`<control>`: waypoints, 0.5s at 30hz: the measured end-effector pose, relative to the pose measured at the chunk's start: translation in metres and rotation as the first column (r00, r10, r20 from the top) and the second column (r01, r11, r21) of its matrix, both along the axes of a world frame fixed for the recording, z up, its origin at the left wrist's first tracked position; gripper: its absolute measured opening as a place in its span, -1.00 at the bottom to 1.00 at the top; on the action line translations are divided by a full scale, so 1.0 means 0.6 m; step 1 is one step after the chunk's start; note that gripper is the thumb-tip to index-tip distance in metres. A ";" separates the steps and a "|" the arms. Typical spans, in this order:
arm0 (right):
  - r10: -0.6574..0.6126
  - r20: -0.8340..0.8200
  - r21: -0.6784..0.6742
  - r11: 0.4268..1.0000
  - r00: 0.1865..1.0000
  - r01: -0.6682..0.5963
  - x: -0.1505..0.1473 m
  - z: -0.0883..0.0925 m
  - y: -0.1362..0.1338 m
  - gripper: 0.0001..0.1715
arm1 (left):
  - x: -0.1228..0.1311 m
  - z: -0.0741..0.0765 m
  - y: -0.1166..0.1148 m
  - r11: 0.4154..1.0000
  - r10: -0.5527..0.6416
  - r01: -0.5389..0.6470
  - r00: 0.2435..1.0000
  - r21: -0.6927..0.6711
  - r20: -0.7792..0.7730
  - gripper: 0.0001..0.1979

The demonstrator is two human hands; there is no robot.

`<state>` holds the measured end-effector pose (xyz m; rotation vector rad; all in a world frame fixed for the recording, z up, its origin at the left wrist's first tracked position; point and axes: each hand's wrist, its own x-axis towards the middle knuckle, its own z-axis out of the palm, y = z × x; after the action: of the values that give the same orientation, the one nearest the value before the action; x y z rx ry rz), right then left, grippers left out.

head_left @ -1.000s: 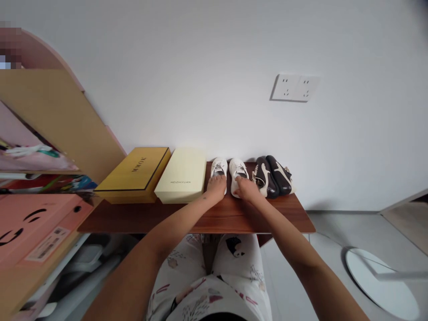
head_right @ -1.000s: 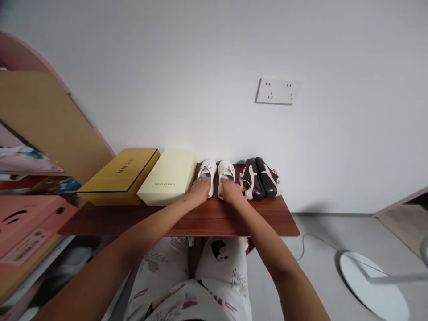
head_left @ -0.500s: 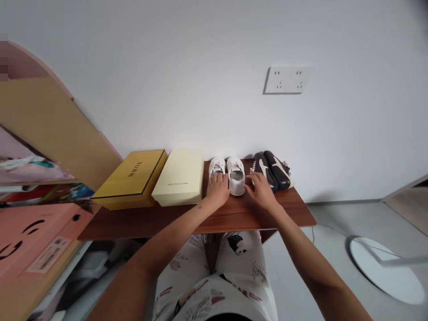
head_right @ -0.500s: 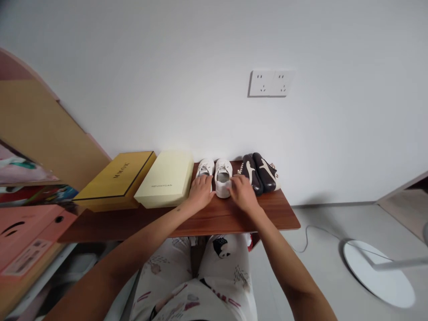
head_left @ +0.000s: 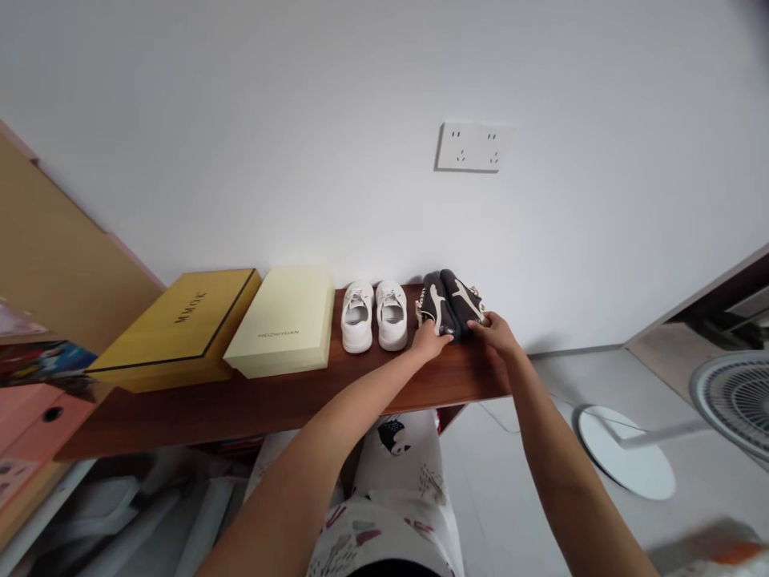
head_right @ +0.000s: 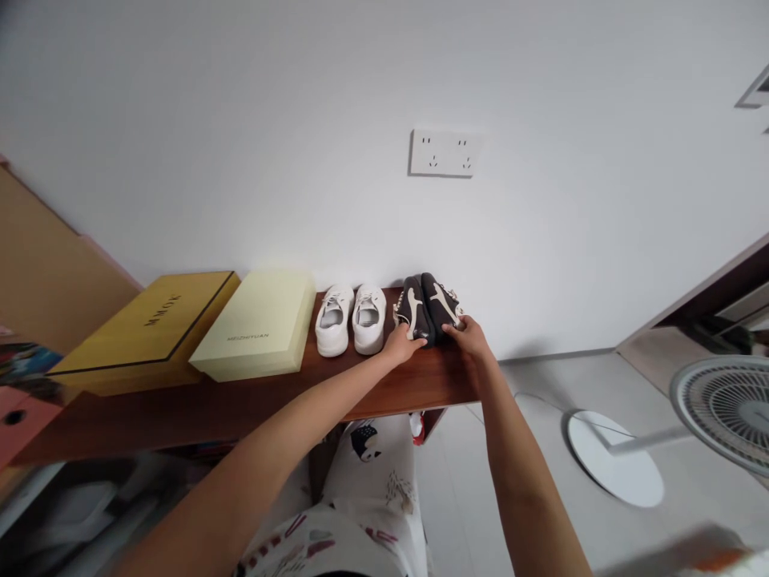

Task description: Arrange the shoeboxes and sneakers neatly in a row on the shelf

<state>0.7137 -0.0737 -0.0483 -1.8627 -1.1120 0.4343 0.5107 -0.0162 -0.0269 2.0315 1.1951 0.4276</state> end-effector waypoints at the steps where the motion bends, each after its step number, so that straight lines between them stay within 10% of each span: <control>1: 0.017 0.054 0.002 1.000 0.998 -0.017 0.003 0.003 0.002 -0.39 | 0.002 0.004 0.008 1.000 -0.015 0.015 1.000 0.009 -0.025 -0.58; 8: 0.184 0.611 -0.192 0.978 0.770 -0.081 0.016 0.035 0.007 -0.54 | 0.003 0.067 0.044 0.906 -0.274 0.356 0.906 0.230 -0.324 -0.59; 15: 0.239 0.759 -0.276 0.961 0.605 -0.034 -0.015 0.050 0.007 -0.66 | 0.037 0.070 0.043 0.880 -0.247 0.421 0.801 0.220 -0.545 -0.62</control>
<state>0.7045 -0.0695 -0.0183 -2.2566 -1.8705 -0.2555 0.5329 0.0095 0.0154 2.7072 1.0518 -0.1087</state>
